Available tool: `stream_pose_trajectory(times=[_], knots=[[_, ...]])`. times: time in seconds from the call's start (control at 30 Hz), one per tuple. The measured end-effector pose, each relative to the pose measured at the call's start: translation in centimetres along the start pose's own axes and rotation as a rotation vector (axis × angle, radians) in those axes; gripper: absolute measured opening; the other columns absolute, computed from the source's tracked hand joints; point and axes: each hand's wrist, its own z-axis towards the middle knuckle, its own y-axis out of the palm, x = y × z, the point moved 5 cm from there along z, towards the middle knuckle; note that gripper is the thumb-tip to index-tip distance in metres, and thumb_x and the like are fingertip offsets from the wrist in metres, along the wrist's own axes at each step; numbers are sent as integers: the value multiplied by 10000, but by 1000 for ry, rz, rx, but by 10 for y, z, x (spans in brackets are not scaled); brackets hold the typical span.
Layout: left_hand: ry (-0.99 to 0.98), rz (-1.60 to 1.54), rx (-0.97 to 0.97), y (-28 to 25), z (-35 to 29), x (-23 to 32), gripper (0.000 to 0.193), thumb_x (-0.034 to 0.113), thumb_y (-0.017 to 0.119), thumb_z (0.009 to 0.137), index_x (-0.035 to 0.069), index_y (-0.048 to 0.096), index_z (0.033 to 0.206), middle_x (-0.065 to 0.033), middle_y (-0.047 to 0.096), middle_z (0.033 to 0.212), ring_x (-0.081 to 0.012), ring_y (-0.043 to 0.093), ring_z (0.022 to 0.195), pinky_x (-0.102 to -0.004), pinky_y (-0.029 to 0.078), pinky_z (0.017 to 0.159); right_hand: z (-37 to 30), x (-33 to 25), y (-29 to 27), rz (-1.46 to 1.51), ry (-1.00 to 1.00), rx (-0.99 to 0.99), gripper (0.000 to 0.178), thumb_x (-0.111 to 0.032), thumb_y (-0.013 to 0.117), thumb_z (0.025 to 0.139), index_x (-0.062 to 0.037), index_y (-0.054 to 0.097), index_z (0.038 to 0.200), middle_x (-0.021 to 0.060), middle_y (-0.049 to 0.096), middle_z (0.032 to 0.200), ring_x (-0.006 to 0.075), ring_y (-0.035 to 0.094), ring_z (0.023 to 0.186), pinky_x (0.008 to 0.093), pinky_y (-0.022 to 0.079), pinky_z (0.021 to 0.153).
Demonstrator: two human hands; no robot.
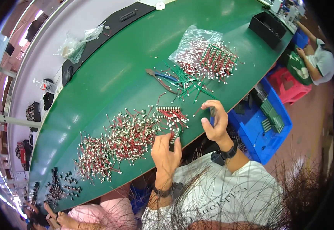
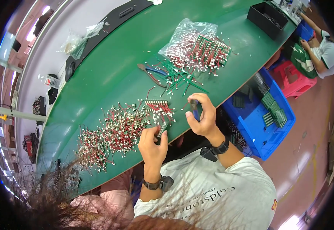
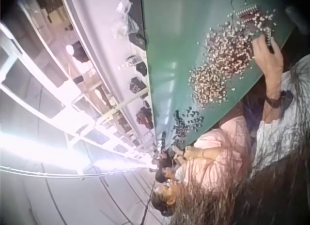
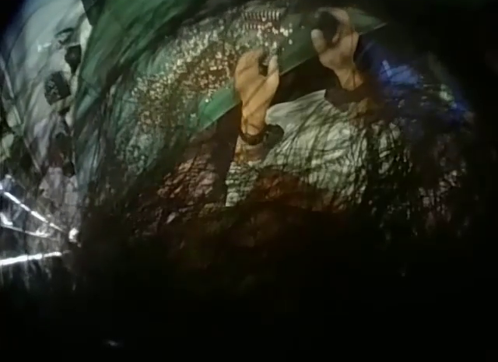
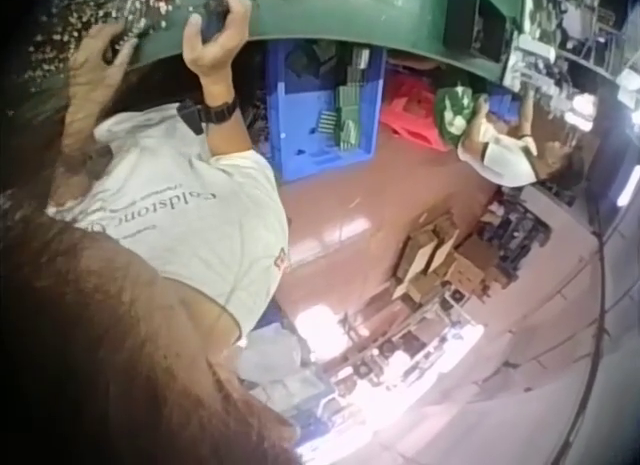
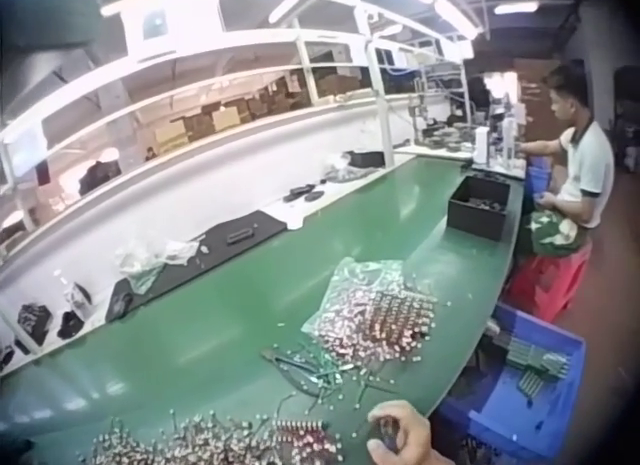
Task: The person picks up a circuit board from a pile, trims the ends of the attached wires using shears, and places the board back onto the table, repeating this process for several boards.
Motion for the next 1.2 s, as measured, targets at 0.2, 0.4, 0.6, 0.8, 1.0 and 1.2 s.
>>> stream_pose_trajectory(times=[0.2, 0.4, 0.6, 0.8, 1.0, 1.2], knots=[[-177, -151, 130, -32, -15, -9, 241, -52, 728, 722, 10, 649, 940, -82, 590, 913, -135, 556, 685, -245, 454, 542, 0, 0, -1, 13, -1, 33, 400, -34, 590, 757, 49, 512, 1141, 163, 549, 1055, 232, 559, 949, 352, 449, 897], [-167, -286, 204, -44, -31, -14, 249, -87, 712, 749, -12, 622, 969, -86, 570, 967, -124, 577, 820, -229, 482, 668, 0, -4, 1, 14, -21, 51, 380, -21, 579, 766, 43, 515, 1135, 165, 548, 1057, 227, 557, 944, 351, 451, 887], [-387, -871, 149, -35, -54, -12, 281, -116, 681, 798, -34, 595, 1053, -94, 573, 1084, -141, 590, 936, -254, 484, 807, -22, -35, 23, 435, 88, 105, 283, 35, 594, 759, 4, 532, 1034, 89, 555, 896, 153, 535, 775, 276, 446, 721], [-286, -975, 89, -39, -53, -8, 293, -114, 665, 797, -47, 608, 1077, -102, 566, 1093, -172, 579, 999, -286, 472, 880, -38, -69, 79, 516, 183, -410, 218, -38, 673, 810, 3, 576, 1001, 63, 533, 759, 120, 487, 622, 271, 401, 558], [-317, -1042, 98, -63, -50, -27, 381, -84, 624, 728, -61, 594, 1107, -112, 565, 1106, -182, 567, 1010, -314, 459, 893, -32, -76, 109, 481, 149, -609, 236, -128, 690, 857, -15, 582, 1034, 94, 602, 906, 169, 555, 721, 282, 449, 641], [-378, -1315, 215, -75, -51, -60, 301, -35, 693, 798, -40, 606, 1086, -86, 573, 1083, -174, 567, 1006, -313, 456, 902, -12, -91, 148, 444, 57, -723, 234, -135, 696, 857, -21, 599, 1038, 113, 624, 932, 228, 602, 779, 322, 489, 704]])
